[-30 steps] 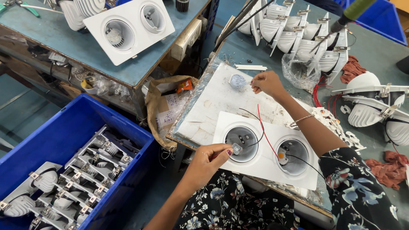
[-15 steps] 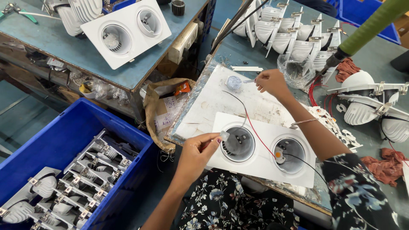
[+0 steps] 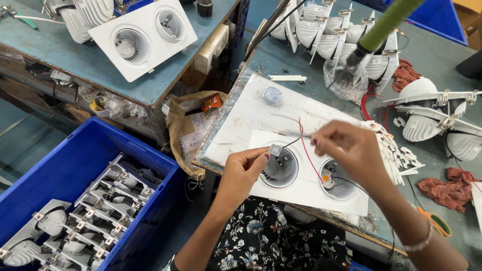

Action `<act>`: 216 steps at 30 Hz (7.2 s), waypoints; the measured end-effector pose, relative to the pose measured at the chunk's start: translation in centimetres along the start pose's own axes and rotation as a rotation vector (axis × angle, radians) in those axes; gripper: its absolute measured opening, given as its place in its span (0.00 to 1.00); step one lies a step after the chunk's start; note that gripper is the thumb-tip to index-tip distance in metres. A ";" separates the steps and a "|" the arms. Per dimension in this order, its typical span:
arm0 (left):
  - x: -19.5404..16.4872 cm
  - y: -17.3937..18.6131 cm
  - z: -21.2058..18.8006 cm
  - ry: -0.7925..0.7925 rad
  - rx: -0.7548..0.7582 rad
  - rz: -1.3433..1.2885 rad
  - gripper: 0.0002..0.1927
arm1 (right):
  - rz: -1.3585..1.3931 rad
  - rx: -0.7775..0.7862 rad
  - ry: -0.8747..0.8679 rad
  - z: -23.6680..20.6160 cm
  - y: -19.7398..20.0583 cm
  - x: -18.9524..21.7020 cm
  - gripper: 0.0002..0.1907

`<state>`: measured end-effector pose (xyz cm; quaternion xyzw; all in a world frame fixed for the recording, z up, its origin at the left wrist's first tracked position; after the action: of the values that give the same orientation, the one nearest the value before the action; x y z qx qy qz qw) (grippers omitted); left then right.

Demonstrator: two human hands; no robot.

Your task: The person assembles a dual recessed light fixture by inserting LED modules into the housing and securing them with a green handheld tool. They handle wires, plastic clips, and the fixture housing, then place the completed unit into a blue crate.

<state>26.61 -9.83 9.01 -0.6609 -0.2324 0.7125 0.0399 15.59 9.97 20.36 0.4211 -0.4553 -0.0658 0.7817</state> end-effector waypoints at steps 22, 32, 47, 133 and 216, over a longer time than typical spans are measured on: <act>0.6 -1.7 -1.6 0.003 0.054 -0.033 0.15 | -0.608 -0.259 0.674 -7.0 -5.3 3.4 0.12; 1.0 -1.3 -1.4 0.097 0.134 -0.158 0.18 | -0.816 -0.099 0.796 -7.6 -4.9 2.9 0.23; 0.3 0.2 -0.6 0.276 0.272 -0.317 0.18 | -0.893 -0.028 1.124 -6.5 -2.0 1.7 0.11; -0.4 -2.3 3.6 -0.869 0.415 1.621 0.04 | -0.974 0.385 0.542 -3.2 -11.0 -3.9 0.14; -3.5 -2.9 -3.5 -0.644 -0.022 0.731 0.19 | -0.342 -0.013 0.233 -4.7 -7.8 -1.4 0.06</act>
<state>29.67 -7.58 13.26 -0.4457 0.0067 0.8455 -0.2939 20.55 8.52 12.78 0.4920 -0.2833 -0.1515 0.8092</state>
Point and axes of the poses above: each hand's wrist, its own z-axis towards the middle knuckle, its own y-axis out of the back of the hand, x = y × z, the point moved 2 cm from there along z, towards the middle knuckle, and after that the axes turned 6 degrees about -z, right-handed, at the moved point
